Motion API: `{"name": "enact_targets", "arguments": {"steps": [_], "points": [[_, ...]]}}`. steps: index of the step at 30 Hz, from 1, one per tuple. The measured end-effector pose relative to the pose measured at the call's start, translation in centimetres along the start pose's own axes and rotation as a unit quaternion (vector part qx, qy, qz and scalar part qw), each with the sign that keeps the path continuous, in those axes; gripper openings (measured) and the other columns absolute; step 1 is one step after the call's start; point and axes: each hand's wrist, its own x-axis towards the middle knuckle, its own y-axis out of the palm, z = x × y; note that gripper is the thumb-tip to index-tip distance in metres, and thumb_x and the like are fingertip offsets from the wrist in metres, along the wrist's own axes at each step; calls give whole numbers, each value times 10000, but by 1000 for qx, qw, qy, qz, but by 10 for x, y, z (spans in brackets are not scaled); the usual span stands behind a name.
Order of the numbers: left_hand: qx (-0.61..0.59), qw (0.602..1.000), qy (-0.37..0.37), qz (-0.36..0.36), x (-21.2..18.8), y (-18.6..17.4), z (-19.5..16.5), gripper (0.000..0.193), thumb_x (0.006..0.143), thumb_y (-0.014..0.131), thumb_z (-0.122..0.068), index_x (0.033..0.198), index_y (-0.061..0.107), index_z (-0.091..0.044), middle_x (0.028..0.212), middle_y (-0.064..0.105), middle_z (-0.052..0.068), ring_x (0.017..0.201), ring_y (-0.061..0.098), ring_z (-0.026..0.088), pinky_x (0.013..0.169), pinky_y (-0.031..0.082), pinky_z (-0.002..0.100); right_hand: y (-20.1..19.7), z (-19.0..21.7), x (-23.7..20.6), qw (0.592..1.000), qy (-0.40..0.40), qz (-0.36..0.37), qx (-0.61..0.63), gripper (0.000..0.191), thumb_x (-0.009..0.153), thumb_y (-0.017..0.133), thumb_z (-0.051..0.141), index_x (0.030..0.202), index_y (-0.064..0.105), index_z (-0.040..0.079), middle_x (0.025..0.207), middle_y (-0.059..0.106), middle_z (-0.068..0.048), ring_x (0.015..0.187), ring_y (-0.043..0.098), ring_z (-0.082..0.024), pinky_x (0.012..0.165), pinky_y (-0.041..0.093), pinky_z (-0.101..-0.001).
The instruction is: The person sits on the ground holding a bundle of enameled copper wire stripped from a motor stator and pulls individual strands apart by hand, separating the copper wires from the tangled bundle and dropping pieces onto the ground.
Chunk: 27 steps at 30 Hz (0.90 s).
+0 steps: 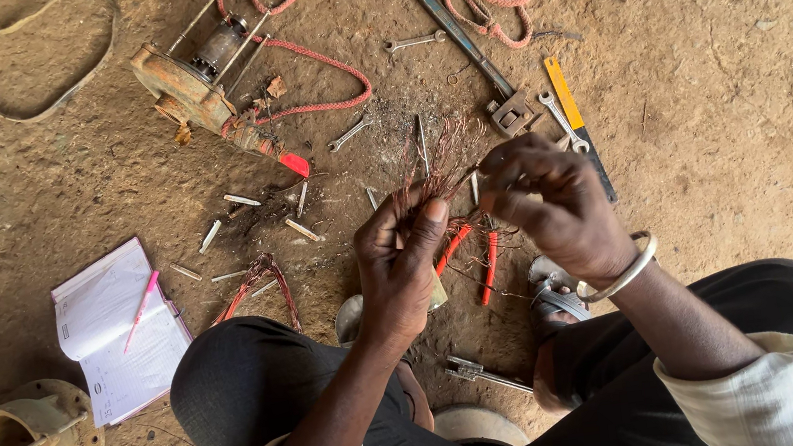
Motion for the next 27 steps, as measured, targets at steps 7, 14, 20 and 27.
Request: {"name": "enact_targets", "arguments": {"steps": [7, 14, 20, 27], "points": [[-65, 996, -68, -6, 0, -3, 2, 192, 1025, 749, -158, 1169, 744, -31, 957, 677, -18, 857, 572, 52, 769, 485, 237, -5, 3, 2, 986, 76, -47, 143, 100, 955, 710, 90, 1046, 727, 51, 976, 687, -22, 894, 611, -112, 840, 504, -275], [-51, 995, -84, 24, -2, -1, 4, 211, 975, 738, -188, 1145, 742, -62, 988, 741, -15, 905, 652, 53, 836, 549, 247, -5, 2, 3, 958, 100, -65, 261, 59, 1013, 698, 97, 1050, 700, 51, 973, 681, -9, 897, 629, -108, 830, 511, -307], [-46, 994, -88, 38, -3, -1, 5, 196, 1006, 743, -194, 1145, 757, -57, 966, 721, -10, 869, 613, 51, 783, 514, 245, -9, -3, 4, 942, 133, -75, 300, 32, 987, 675, 90, 1014, 682, 75, 979, 706, -24, 922, 675, -138, 849, 557, -352], [-49, 994, -84, 50, -3, -1, 4, 197, 1011, 743, -191, 1150, 759, -52, 968, 718, -10, 876, 617, 54, 780, 517, 245, -10, -4, 3, 942, 123, -66, 305, 44, 1007, 649, 78, 1038, 675, 61, 998, 696, -33, 938, 669, -150, 870, 553, -375]]}}
